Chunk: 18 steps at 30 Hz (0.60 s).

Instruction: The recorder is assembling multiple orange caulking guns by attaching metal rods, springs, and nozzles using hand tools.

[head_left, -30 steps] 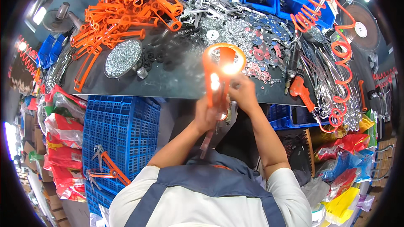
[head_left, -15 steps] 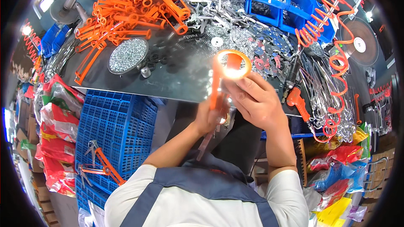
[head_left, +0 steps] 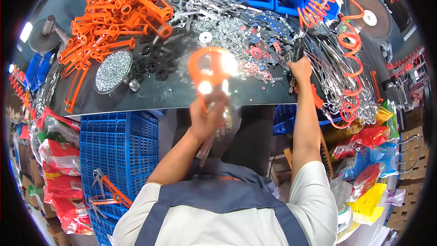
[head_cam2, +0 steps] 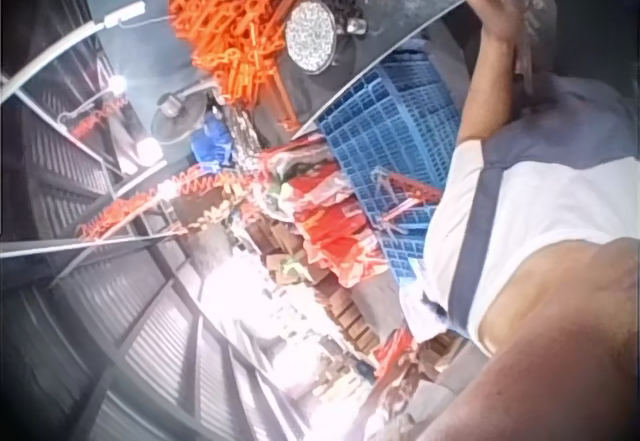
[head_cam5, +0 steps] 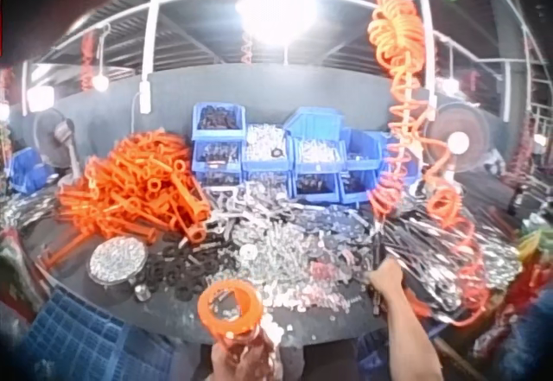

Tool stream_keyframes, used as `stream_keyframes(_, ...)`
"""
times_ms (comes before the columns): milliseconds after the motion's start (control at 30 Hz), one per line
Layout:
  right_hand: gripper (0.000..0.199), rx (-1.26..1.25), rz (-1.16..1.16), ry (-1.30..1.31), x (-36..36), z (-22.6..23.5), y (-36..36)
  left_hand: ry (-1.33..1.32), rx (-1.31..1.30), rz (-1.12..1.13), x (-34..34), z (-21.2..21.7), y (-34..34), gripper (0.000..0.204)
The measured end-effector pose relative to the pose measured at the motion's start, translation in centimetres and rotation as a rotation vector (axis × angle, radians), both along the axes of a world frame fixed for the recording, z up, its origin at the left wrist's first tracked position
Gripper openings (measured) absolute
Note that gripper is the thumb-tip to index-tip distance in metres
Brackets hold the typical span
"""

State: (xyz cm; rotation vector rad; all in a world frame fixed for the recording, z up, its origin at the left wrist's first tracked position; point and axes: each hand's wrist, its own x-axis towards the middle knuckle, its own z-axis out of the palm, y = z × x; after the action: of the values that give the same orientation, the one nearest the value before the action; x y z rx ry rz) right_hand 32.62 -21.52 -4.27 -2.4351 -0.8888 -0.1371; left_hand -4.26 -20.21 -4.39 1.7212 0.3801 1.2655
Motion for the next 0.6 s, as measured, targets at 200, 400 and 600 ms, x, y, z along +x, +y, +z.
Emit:
stream_keyframes(200,0.028,1.191,0.554,0.618,-8.8,2.0,-1.7,-0.014,-0.208,-0.05,0.2,0.5,-0.9,0.005)
stream_keyframes(400,0.018,1.014,0.672,0.289,-9.9,-1.4,0.6,-0.049,-0.259,-0.048,0.1,0.9,-1.0,0.009)
stream_keyframes(600,0.028,0.846,0.708,0.224,-10.9,-1.3,-0.1,-0.039,-0.19,0.013,0.2,-0.3,-0.8,0.016)
